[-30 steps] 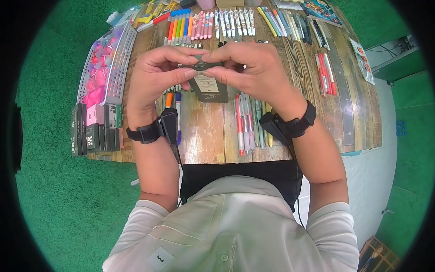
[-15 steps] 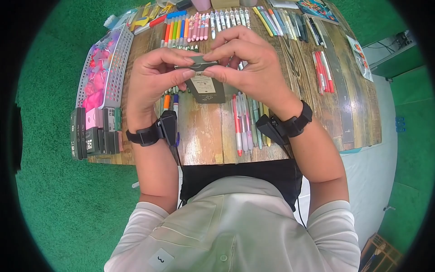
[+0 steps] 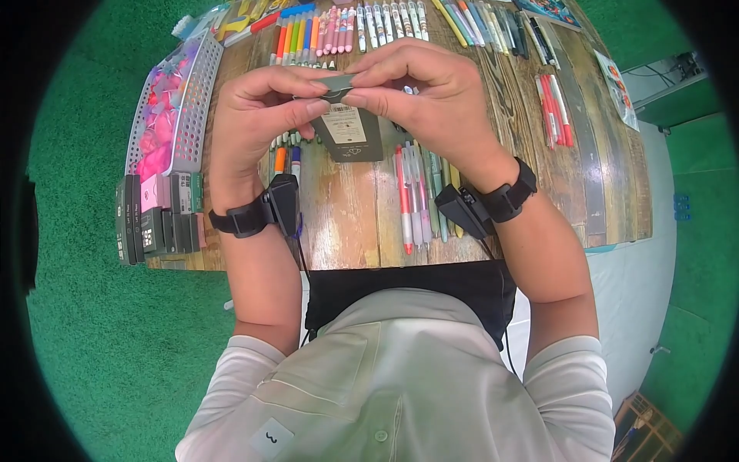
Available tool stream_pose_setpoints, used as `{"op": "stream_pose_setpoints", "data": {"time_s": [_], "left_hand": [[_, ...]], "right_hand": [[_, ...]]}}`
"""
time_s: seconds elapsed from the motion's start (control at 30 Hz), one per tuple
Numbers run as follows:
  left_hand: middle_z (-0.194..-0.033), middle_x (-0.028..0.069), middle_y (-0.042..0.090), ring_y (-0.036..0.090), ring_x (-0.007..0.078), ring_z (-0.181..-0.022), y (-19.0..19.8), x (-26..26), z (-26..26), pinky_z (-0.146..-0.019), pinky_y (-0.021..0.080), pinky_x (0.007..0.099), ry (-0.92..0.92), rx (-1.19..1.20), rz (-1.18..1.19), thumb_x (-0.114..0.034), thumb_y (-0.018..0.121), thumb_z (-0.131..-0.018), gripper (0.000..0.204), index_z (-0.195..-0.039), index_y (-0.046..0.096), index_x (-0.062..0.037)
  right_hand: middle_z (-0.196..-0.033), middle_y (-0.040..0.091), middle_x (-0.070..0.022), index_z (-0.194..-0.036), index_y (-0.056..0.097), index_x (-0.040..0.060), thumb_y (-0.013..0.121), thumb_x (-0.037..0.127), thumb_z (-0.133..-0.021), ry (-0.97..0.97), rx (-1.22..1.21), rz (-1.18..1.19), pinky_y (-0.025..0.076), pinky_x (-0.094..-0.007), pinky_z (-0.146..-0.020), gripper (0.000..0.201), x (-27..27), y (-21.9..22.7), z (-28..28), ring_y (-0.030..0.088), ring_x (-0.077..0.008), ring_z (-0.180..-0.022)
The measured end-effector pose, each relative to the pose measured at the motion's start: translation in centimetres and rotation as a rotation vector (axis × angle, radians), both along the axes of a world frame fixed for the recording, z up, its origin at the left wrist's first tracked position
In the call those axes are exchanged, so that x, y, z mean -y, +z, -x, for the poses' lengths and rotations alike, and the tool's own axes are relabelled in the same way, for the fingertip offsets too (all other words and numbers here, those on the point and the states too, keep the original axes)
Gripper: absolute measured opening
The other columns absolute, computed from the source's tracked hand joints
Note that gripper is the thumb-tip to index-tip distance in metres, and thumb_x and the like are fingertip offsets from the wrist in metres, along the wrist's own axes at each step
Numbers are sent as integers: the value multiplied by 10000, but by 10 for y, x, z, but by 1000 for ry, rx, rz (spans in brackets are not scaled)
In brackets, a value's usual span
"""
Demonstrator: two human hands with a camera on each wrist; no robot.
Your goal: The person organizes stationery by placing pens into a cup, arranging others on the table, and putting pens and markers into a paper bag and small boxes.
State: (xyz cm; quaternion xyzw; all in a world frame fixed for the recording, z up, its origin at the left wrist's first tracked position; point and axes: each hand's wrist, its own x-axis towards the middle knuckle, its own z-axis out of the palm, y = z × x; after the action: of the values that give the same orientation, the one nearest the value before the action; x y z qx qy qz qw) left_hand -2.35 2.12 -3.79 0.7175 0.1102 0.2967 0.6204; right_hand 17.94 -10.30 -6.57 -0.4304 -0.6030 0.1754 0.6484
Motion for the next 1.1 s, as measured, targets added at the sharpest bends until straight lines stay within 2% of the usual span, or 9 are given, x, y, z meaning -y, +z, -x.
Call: {"op": "stream_pose_setpoints", "data": {"time_s": [0.2,0.33,0.43,0.63,0.73,0.8,0.83,0.93,1.1], "left_hand": [[-1078,135,769,699,96,-745,1,1,0,-601,559,209,7,-2,-11,48,790,-835,169,-997,784,0],[-1079,142,767,706,98,-789,1,2,2,-627,555,208,-34,30,-53,68,801,-811,166,-967,783,12],[-1107,182,748,722,145,-863,6,3,5,-653,583,236,-107,33,-155,93,799,-797,163,-926,755,2],[-1042,132,740,699,144,-850,25,17,10,-667,558,254,-58,-89,-309,60,803,-788,120,-872,740,1],[-932,70,720,676,109,-812,43,32,7,-633,515,249,43,-202,-505,44,801,-774,123,-816,697,-6],[-820,72,680,669,178,-714,52,39,4,-597,489,310,106,-383,-755,8,807,-763,191,-795,620,-14],[-820,72,680,669,178,-714,53,43,1,-597,489,310,110,-383,-762,8,807,-763,191,-795,620,-14],[-806,144,666,641,416,-758,49,58,-8,-627,491,467,186,-456,-973,-106,793,-809,272,-933,555,-61],[-848,162,688,678,403,-805,40,68,-14,-657,518,465,284,-471,-961,-105,786,-819,294,-1045,600,-74]], "right_hand": [[-973,753,-70,-900,767,35,864,67,-813,-35,-38,42,550,-246,-718,135,2,3,3,690,-108,-853],[-952,745,-80,-874,747,23,864,57,-798,-20,142,-36,552,-252,-682,143,7,12,-2,692,-127,-803],[-916,734,-82,-851,733,17,863,50,-784,-22,303,-80,547,-256,-640,150,15,27,-1,687,-140,-750],[-792,691,-52,-816,718,21,855,45,-771,0,319,1,529,-259,-595,146,21,32,4,663,-137,-683],[-767,679,-37,-810,718,29,850,56,-775,-11,340,6,526,-260,-590,139,22,33,6,656,-129,-672],[-765,677,-32,-809,719,33,850,64,-777,-20,370,-4,524,-261,-587,138,22,34,7,653,-127,-669],[-767,678,-30,-815,719,36,851,71,-776,-16,378,-12,523,-263,-586,142,21,33,7,654,-126,-670],[-776,682,-28,-823,719,40,855,80,-775,-9,325,-5,520,-266,-584,149,22,30,8,656,-125,-677],[-824,709,-23,-910,727,51,856,82,-790,30,220,113,523,-254,-612,179,21,23,2,659,-106,-709]]}}
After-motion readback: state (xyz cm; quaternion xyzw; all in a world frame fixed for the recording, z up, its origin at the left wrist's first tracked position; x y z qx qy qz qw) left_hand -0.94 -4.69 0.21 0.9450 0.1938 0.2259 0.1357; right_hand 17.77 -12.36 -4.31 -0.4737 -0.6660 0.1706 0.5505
